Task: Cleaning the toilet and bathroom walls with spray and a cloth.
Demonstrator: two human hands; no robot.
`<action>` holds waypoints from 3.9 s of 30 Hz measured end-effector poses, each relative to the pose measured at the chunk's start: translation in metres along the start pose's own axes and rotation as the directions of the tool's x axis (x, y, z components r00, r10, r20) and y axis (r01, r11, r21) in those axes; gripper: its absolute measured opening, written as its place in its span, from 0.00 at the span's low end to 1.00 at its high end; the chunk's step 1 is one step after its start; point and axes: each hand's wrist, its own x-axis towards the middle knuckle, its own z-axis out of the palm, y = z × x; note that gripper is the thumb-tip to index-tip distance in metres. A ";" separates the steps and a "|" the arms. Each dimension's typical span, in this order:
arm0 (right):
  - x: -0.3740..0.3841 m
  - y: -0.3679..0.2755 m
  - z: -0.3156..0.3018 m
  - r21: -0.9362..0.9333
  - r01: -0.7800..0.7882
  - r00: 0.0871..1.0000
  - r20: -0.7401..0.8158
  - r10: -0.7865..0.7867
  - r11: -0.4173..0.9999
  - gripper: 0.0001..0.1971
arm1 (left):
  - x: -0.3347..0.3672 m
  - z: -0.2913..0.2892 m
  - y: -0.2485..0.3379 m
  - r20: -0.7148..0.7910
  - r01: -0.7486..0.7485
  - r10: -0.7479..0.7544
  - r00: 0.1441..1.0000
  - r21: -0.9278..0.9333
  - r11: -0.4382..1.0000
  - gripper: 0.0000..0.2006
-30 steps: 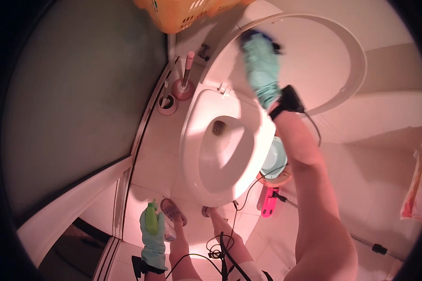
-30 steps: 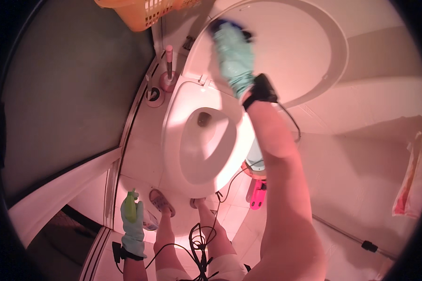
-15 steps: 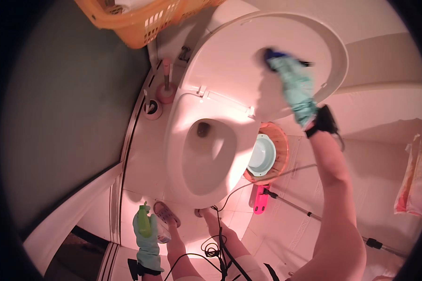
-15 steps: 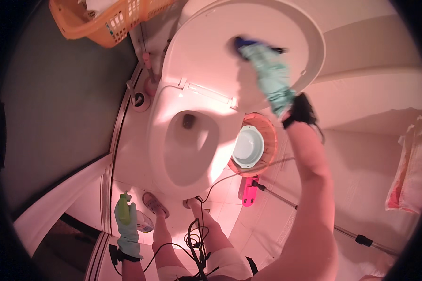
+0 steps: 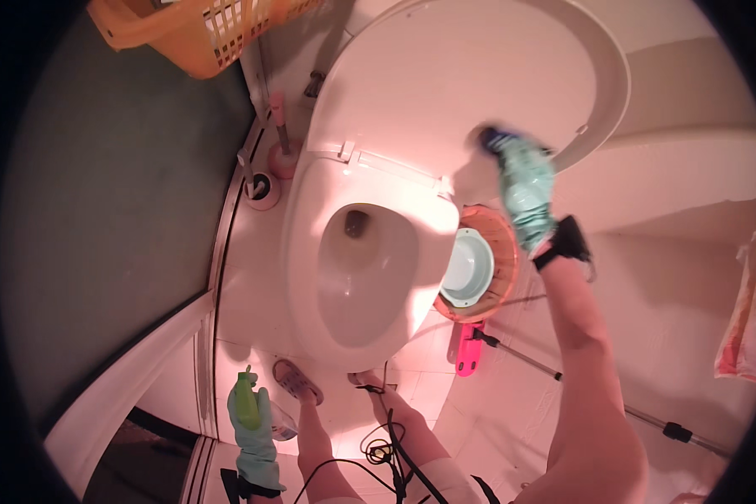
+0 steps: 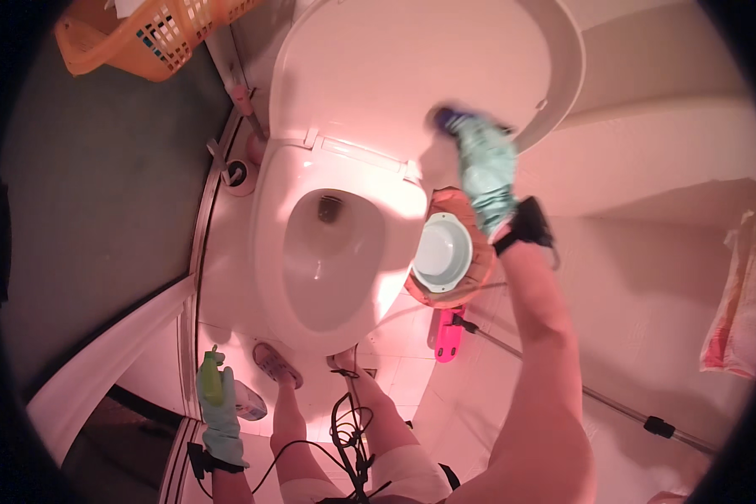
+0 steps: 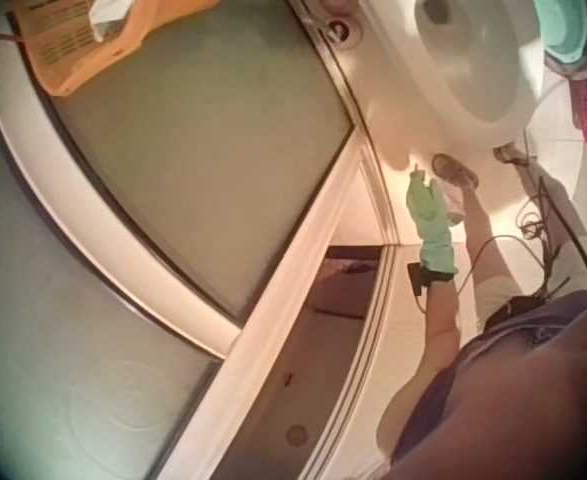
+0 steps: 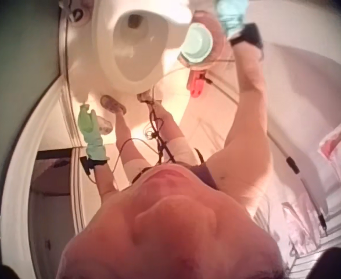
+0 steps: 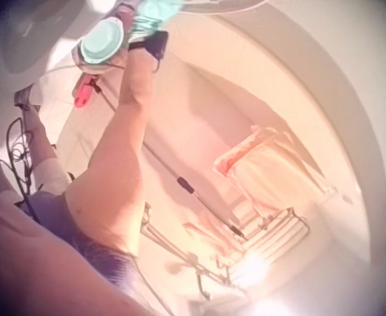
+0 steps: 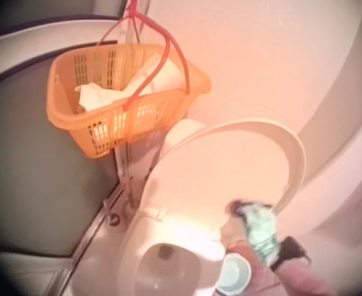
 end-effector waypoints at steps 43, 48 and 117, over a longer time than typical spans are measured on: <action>0.166 -0.051 -0.063 -0.129 0.035 0.936 -0.344 -0.078 0.991 0.15 | -0.013 -0.055 0.039 -0.104 -0.016 0.004 0.995 -0.110 0.994 0.17; 0.060 -0.055 -0.029 -0.020 -0.542 0.779 -0.389 0.492 0.840 0.11 | -0.020 -0.083 0.032 -0.100 -0.042 0.040 0.994 -0.018 0.999 0.17; -0.135 -0.037 0.137 0.103 -0.503 0.815 0.387 0.431 0.858 0.07 | 0.027 0.083 -0.064 0.477 0.098 0.053 0.877 -0.285 0.954 0.25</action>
